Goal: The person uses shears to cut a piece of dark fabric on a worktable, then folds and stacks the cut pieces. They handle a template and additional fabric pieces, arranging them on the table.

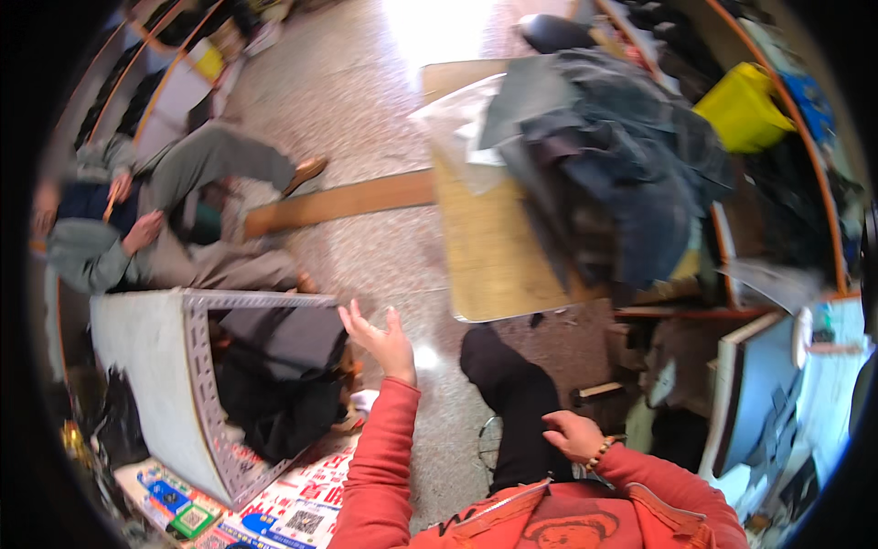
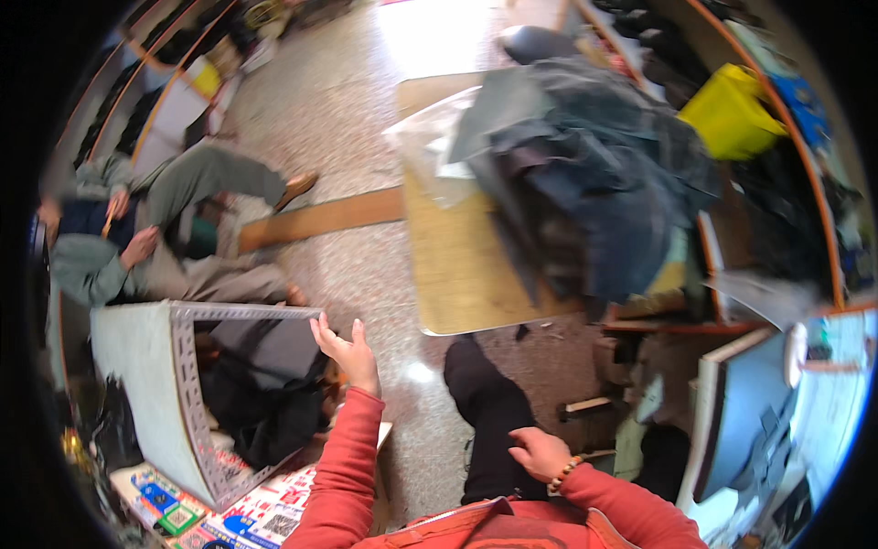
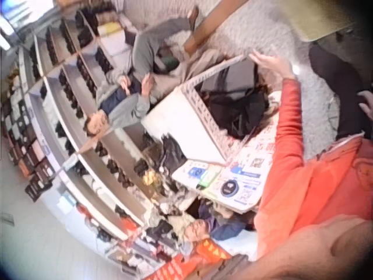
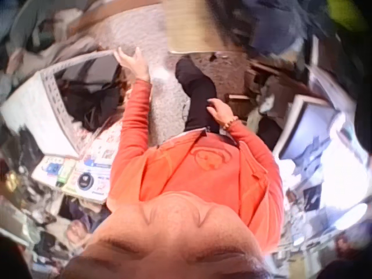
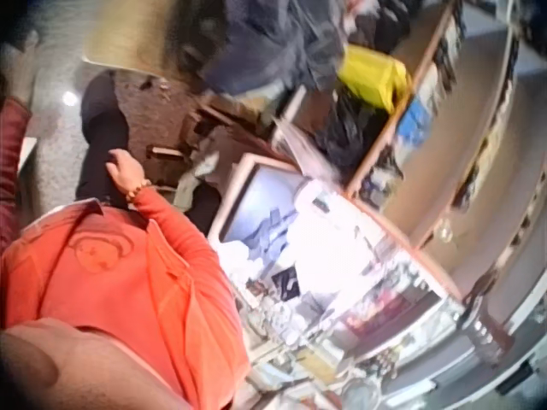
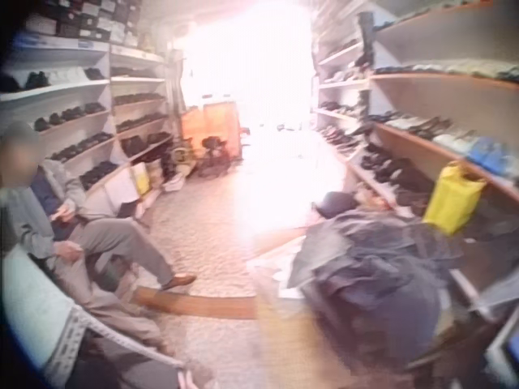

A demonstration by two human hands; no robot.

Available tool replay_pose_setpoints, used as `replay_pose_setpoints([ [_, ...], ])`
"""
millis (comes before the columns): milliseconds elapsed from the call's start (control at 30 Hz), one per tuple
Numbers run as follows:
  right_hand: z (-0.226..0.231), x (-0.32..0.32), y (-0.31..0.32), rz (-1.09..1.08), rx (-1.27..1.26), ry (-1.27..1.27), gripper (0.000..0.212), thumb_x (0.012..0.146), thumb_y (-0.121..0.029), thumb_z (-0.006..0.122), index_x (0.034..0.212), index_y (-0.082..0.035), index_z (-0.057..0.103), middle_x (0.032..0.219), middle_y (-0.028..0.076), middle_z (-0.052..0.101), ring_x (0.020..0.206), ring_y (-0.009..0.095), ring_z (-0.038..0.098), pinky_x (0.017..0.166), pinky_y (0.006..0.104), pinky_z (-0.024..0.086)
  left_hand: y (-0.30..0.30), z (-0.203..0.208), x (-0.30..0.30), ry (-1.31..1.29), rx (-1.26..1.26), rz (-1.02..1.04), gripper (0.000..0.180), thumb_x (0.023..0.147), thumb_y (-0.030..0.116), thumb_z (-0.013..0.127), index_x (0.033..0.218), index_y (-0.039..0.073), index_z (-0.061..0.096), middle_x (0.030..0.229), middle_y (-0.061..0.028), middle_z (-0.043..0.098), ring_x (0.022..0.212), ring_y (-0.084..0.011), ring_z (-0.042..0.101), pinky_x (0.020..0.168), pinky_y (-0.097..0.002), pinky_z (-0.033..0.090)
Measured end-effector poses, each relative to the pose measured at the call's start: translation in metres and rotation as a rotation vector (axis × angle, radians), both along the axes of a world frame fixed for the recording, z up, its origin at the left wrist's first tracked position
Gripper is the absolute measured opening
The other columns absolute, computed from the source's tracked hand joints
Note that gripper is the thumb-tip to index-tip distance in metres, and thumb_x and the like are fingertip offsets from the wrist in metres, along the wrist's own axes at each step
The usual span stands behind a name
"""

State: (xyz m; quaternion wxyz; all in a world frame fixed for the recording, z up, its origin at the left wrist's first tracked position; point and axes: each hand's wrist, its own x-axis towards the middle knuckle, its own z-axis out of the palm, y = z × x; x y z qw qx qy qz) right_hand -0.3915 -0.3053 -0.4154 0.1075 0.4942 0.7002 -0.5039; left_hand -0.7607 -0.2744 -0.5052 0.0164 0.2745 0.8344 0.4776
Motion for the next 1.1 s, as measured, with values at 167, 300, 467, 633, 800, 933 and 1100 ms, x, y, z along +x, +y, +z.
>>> replay_pose_setpoints([
  [167,0.033,0.049,-0.018,-0.071,0.018,0.034,0.039,0.090,-0.030,0.061,0.122,-0.007,0.060,0.107,0.014,0.067,0.097,0.032,0.065,0.084,0.0405,0.052,0.099,0.101,0.145,-0.065,0.047,-0.647,0.068,0.085,0.020,0.069,0.141,0.002,0.036,0.154,-0.0230,0.023,0.143,-0.0397,0.022,0.116,-0.0500,0.019],
  [300,0.048,0.092,-0.031,-0.188,0.039,0.080,0.039,0.090,-0.030,0.061,0.122,-0.007,0.060,0.106,0.014,0.067,0.096,0.032,0.065,0.084,0.0402,0.052,0.164,0.121,0.231,-0.163,0.032,-0.667,0.079,0.082,0.025,0.073,0.143,-0.001,0.032,0.150,-0.0249,0.028,0.140,-0.0405,0.026,0.115,-0.0488,0.021],
  [467,0.067,0.129,-0.049,-0.361,0.088,0.123,0.039,0.090,-0.030,0.062,0.121,-0.005,0.061,0.104,0.014,0.067,0.095,0.031,0.066,0.083,0.0397,0.052,0.228,0.121,0.288,-0.334,0.058,-0.657,0.089,0.078,0.029,0.077,0.144,-0.005,0.028,0.150,-0.0265,0.025,0.139,-0.0412,0.026,0.115,-0.0483,0.024],
  [633,0.134,0.167,-0.043,-0.303,0.616,0.242,0.035,0.083,-0.022,0.070,0.114,-0.007,0.065,0.101,0.012,0.068,0.090,0.028,0.067,0.080,0.0392,0.053,0.277,0.145,0.322,0.283,-0.087,-0.720,0.092,0.073,0.033,0.081,0.144,0.000,0.033,0.151,-0.0257,0.027,0.138,-0.0418,0.027,0.115,-0.0469,0.025],
  [800,0.191,0.233,0.003,-0.261,0.988,-0.181,0.068,0.070,-0.031,0.078,0.132,-0.012,0.054,0.143,0.014,0.044,0.130,0.035,0.044,0.107,0.0531,0.034,0.322,0.166,0.379,0.513,-0.183,-0.902,0.091,0.073,0.043,0.079,0.143,0.002,0.037,0.153,-0.0247,0.026,0.140,-0.0428,0.026,0.115,-0.0489,0.023],
  [933,0.192,0.254,0.021,-0.163,0.774,-0.425,0.082,0.069,-0.042,0.079,0.142,-0.026,0.046,0.152,0.011,0.036,0.139,0.032,0.033,0.111,0.0578,0.024,0.366,0.167,0.433,0.576,-0.222,-0.989,0.097,0.070,0.046,0.080,0.146,0.006,0.035,0.155,-0.0250,0.021,0.141,-0.0442,0.026,0.113,-0.0529,0.025],
  [1100,0.178,0.254,0.029,-0.255,1.017,-0.354,0.038,0.088,-0.024,0.059,0.126,-0.018,0.062,0.133,0.015,0.056,0.125,0.032,0.051,0.105,0.0510,0.037,0.424,0.155,0.498,0.171,-0.087,-0.890,0.111,0.065,0.031,0.086,0.152,0.011,0.020,0.156,-0.0261,0.014,0.130,-0.0478,0.039,0.105,-0.0483,0.040],
])
